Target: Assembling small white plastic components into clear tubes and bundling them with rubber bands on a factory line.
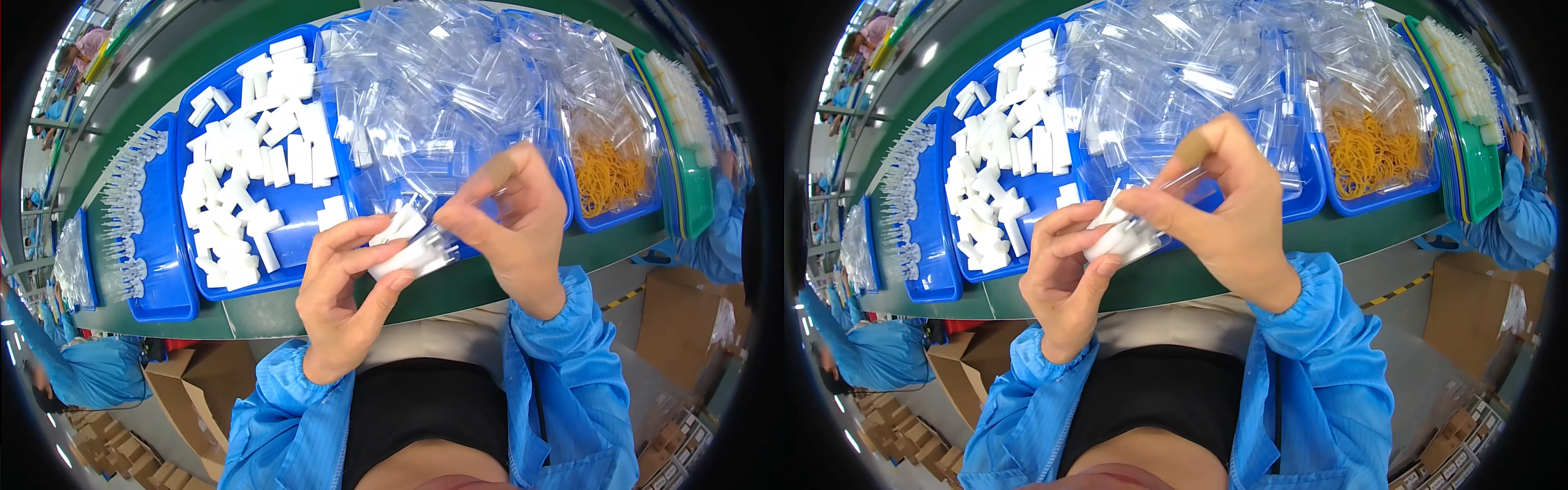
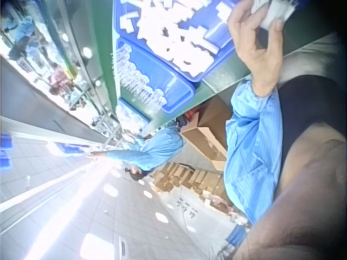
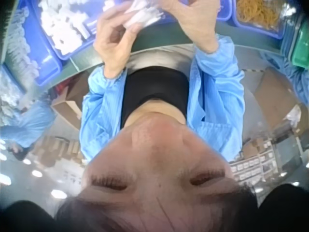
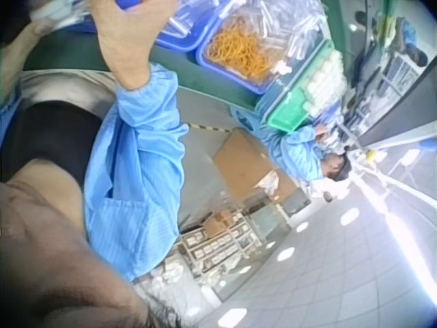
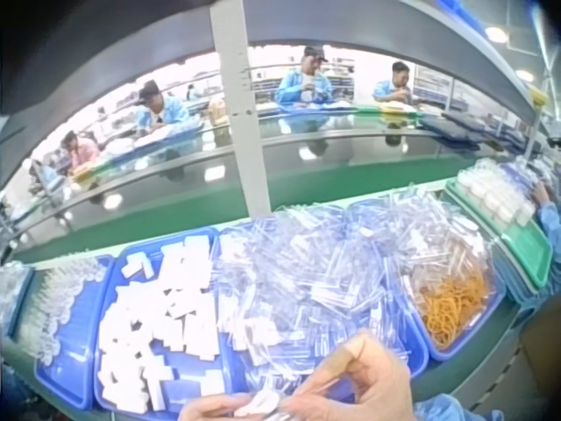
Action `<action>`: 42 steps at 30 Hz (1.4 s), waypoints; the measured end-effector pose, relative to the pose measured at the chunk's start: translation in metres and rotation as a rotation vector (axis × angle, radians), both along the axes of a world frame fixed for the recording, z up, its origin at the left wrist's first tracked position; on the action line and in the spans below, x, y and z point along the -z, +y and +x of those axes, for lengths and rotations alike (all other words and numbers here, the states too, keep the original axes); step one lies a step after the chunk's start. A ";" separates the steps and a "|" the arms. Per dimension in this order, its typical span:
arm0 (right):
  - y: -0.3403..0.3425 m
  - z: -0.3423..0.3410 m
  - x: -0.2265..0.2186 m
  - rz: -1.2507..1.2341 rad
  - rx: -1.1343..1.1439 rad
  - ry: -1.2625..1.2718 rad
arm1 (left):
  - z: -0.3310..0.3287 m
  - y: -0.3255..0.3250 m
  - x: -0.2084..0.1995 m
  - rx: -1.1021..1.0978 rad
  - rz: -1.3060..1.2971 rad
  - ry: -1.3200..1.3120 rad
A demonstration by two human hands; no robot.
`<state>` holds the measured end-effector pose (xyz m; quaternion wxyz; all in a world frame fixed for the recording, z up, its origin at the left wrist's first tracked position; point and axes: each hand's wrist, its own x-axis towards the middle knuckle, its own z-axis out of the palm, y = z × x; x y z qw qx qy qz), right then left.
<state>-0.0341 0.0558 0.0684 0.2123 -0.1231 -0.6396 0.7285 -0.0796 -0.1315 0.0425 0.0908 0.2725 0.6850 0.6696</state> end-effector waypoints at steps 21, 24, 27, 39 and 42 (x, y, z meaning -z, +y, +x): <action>0.003 0.017 0.015 0.422 -0.104 0.066 | -0.005 0.006 -0.005 -0.035 -0.042 0.039; 0.004 0.016 0.019 0.482 -0.104 0.195 | -0.005 0.008 -0.003 -0.070 -0.070 0.120; 0.010 0.017 0.017 0.568 -0.160 0.221 | -0.005 0.006 -0.006 -0.060 -0.117 0.242; 0.014 0.016 0.016 0.435 -0.285 0.059 | -0.004 0.005 -0.007 -0.011 -0.142 0.339; 0.006 0.012 0.018 0.724 -0.133 0.155 | -0.005 0.009 -0.006 -0.076 -0.142 0.320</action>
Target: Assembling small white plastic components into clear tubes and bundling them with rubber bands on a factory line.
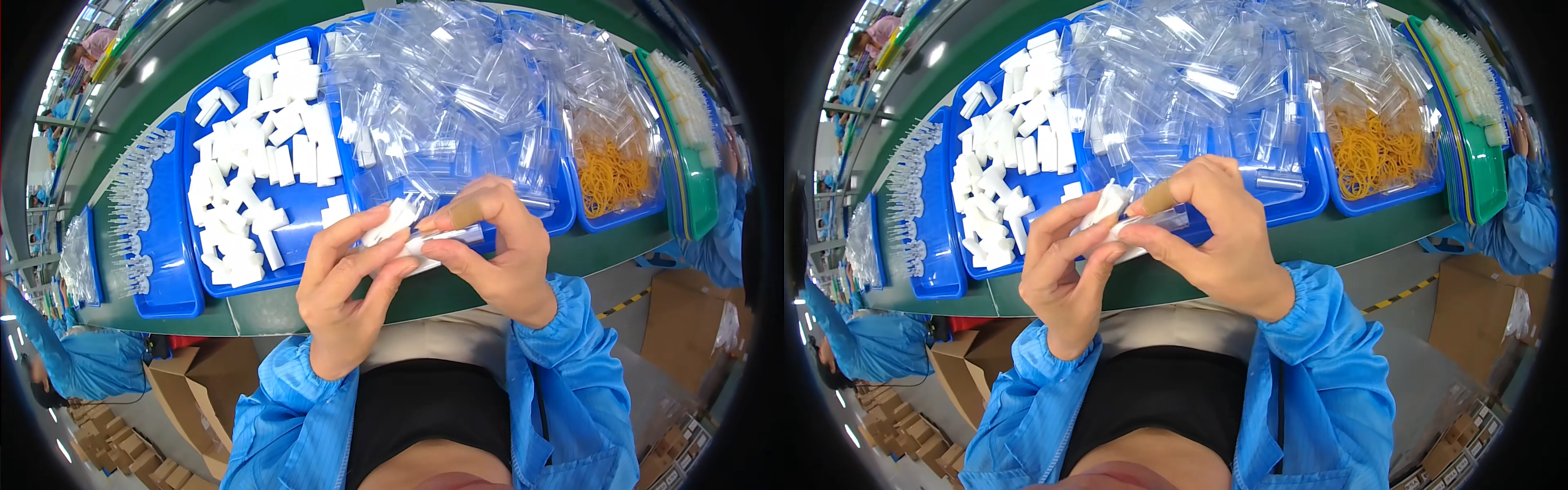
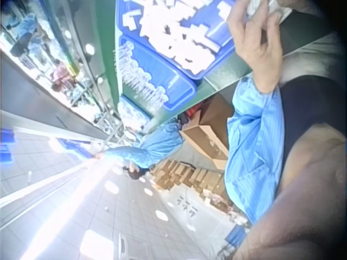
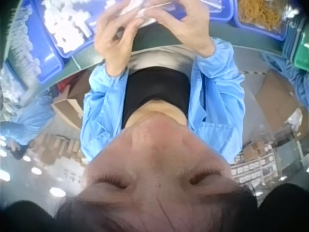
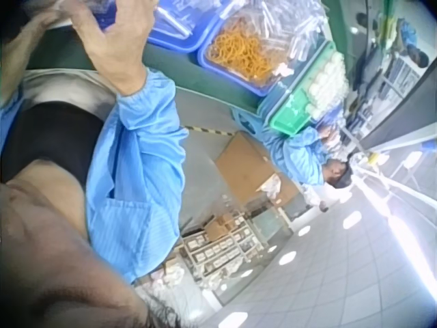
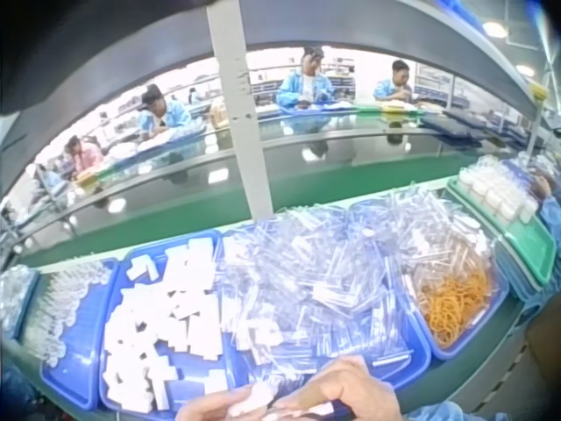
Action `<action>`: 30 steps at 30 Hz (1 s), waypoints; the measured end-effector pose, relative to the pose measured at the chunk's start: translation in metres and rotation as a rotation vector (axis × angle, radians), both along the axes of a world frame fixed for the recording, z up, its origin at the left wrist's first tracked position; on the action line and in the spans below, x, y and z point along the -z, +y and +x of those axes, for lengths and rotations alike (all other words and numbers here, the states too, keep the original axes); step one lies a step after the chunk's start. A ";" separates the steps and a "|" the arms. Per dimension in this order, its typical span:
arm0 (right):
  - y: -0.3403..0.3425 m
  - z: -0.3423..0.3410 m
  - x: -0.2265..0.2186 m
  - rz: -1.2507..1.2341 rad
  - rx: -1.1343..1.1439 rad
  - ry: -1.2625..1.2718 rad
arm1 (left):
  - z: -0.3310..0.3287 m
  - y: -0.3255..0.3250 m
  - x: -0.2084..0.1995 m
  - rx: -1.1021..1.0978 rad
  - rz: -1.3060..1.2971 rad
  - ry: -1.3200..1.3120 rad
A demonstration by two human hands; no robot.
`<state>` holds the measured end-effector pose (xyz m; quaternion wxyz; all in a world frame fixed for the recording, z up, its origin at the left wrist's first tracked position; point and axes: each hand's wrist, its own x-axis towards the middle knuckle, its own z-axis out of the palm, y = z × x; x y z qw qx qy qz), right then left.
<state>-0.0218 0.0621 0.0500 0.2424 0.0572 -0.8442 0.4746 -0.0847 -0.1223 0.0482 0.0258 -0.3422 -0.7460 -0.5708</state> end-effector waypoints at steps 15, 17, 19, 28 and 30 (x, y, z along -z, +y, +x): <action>0.016 0.006 -0.007 -0.790 -0.016 -0.189 | -0.009 -0.015 0.004 0.243 0.387 -0.536; 0.019 0.008 -0.003 -0.789 -0.038 -0.185 | -0.008 -0.016 0.009 0.251 0.373 -0.500; 0.024 0.011 0.002 -0.668 -0.136 -0.226 | -0.007 -0.017 0.012 0.258 0.356 -0.465; 0.008 0.014 0.008 -0.583 -0.193 -0.186 | -0.002 -0.017 0.011 0.284 0.269 -0.292; 0.013 0.014 0.002 -0.344 -0.180 -0.185 | -0.002 -0.011 0.005 0.255 0.323 -0.376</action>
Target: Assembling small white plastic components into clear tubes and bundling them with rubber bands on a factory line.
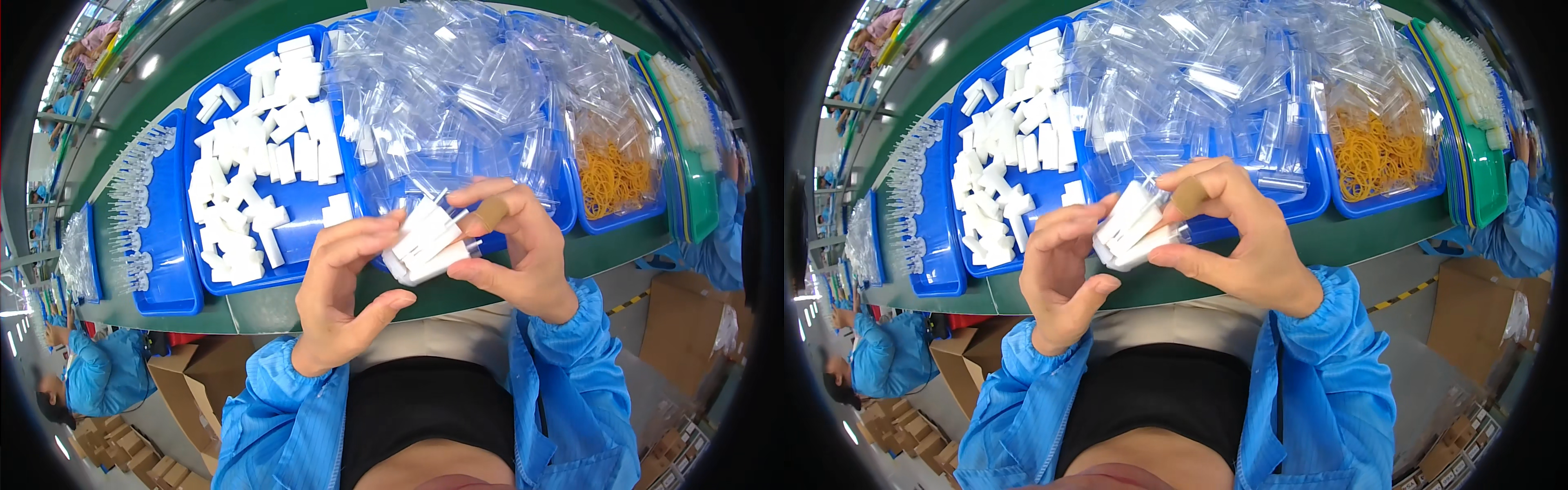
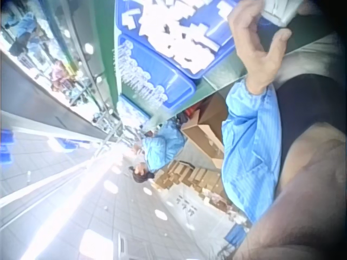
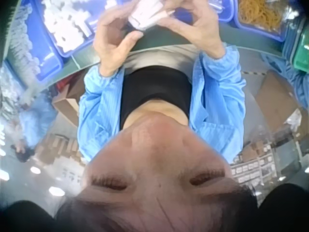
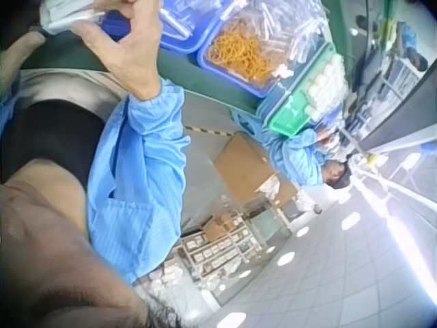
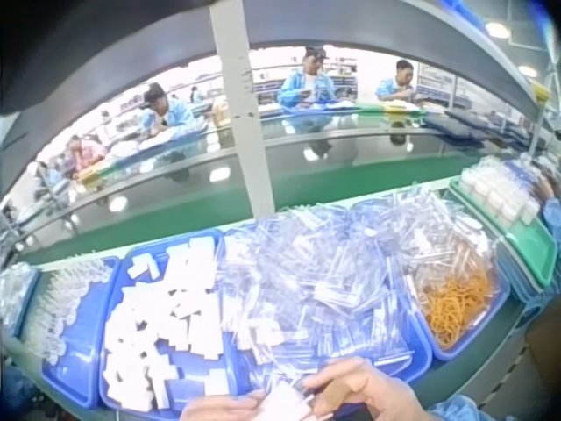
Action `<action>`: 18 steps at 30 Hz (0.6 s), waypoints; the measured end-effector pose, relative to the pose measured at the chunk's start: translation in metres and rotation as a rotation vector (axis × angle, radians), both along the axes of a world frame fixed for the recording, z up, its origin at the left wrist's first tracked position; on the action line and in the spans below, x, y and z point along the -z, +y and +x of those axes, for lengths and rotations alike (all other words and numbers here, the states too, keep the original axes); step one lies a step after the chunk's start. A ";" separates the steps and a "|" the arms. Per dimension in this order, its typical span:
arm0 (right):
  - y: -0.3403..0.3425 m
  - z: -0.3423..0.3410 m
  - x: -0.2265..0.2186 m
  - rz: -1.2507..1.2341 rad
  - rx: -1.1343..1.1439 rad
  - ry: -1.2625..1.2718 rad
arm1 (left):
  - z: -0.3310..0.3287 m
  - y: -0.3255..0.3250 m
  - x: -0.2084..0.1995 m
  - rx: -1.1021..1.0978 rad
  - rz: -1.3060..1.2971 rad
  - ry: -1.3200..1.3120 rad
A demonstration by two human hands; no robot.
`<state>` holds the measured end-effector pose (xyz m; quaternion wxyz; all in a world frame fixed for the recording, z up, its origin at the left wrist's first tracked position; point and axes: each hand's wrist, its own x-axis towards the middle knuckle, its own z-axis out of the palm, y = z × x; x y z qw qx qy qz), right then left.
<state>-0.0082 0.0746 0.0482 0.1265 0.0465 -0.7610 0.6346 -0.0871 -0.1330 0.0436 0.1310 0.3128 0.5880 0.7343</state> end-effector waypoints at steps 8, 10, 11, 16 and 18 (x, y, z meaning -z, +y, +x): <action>-0.009 0.000 -0.003 -0.175 0.078 -0.067 | -0.005 -0.007 -0.002 0.007 -0.257 0.092; -0.006 -0.002 -0.001 -0.190 0.077 -0.057 | -0.005 -0.007 -0.001 -0.054 -0.338 0.226; -0.001 -0.004 0.000 -0.013 0.047 0.030 | -0.004 -0.006 0.000 -0.071 -0.346 0.300; -0.003 -0.002 -0.009 0.201 0.085 0.098 | -0.002 0.004 -0.006 -0.047 -0.344 0.382; -0.011 -0.003 -0.009 0.181 0.088 0.118 | -0.003 0.006 -0.008 -0.072 -0.376 0.403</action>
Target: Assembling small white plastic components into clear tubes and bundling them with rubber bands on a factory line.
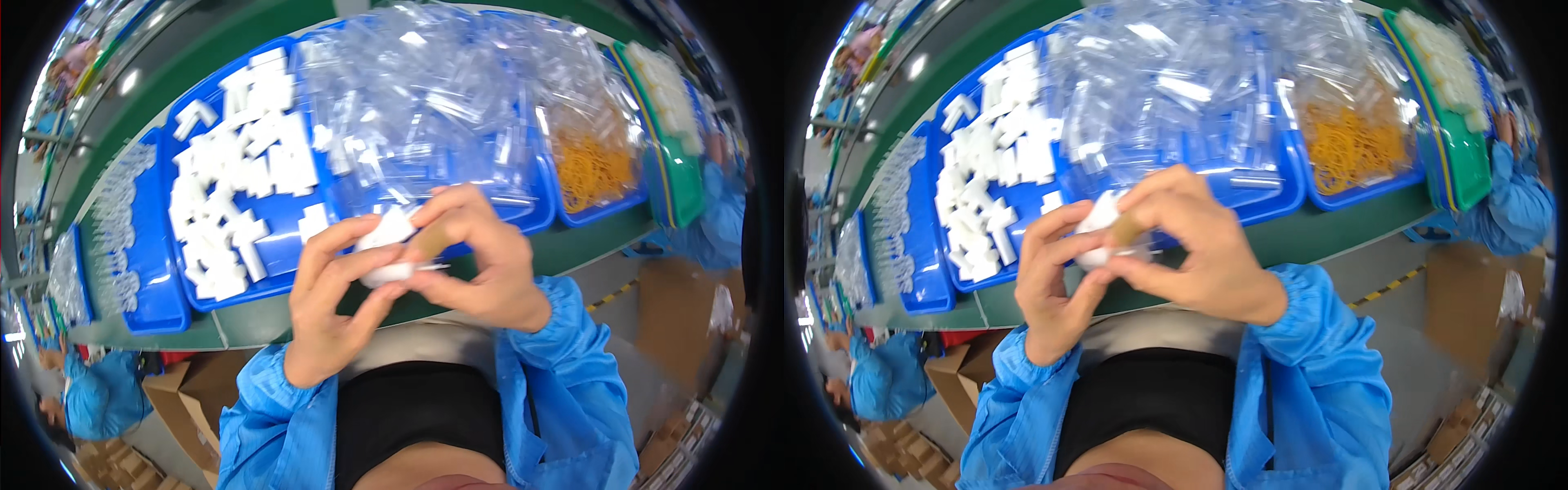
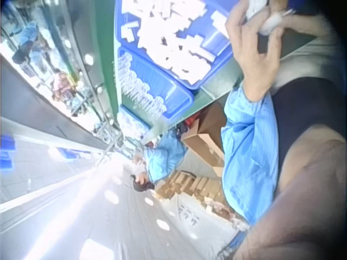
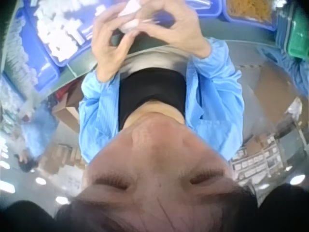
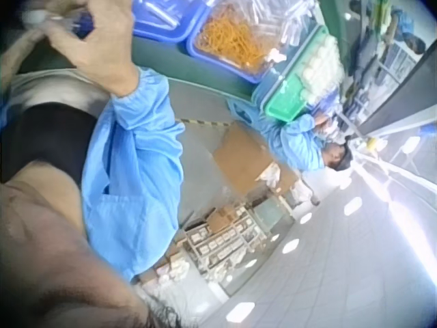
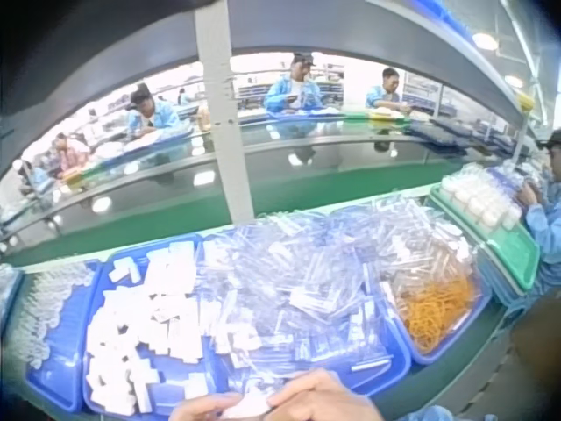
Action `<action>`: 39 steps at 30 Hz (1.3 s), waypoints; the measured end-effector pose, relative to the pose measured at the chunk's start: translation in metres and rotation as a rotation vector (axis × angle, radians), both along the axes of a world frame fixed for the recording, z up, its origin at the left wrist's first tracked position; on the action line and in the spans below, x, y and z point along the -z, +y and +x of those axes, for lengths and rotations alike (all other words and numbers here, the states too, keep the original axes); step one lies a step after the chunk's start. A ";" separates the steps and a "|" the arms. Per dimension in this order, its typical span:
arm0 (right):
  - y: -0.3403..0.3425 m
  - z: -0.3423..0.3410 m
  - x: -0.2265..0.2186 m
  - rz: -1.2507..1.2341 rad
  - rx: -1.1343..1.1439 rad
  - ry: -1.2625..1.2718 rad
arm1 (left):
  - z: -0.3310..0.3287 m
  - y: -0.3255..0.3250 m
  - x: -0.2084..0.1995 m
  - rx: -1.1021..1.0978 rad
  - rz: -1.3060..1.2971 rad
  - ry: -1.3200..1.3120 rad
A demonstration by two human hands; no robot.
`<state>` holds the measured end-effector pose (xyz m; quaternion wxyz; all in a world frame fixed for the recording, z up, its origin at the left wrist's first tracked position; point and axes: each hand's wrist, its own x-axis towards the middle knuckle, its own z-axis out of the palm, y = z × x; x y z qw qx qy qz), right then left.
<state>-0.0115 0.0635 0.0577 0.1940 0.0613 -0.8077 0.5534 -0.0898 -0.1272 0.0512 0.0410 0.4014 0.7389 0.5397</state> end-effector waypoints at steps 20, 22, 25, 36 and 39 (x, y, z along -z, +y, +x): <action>0.075 0.006 -0.016 0.761 0.043 -0.214 | -0.002 -0.009 0.001 -0.001 0.125 -0.391; 0.062 0.001 -0.021 0.436 0.079 -0.201 | 0.003 -0.006 0.002 -0.025 0.132 -0.384; 0.038 -0.001 -0.015 -0.140 0.113 -0.154 | 0.008 -0.002 0.005 -0.030 0.095 -0.314; -0.015 -0.007 0.004 -0.888 0.020 -0.138 | 0.012 -0.002 0.008 -0.064 0.088 -0.310; -0.013 -0.007 0.006 -0.739 0.029 -0.111 | 0.012 -0.002 0.010 -0.092 0.138 -0.351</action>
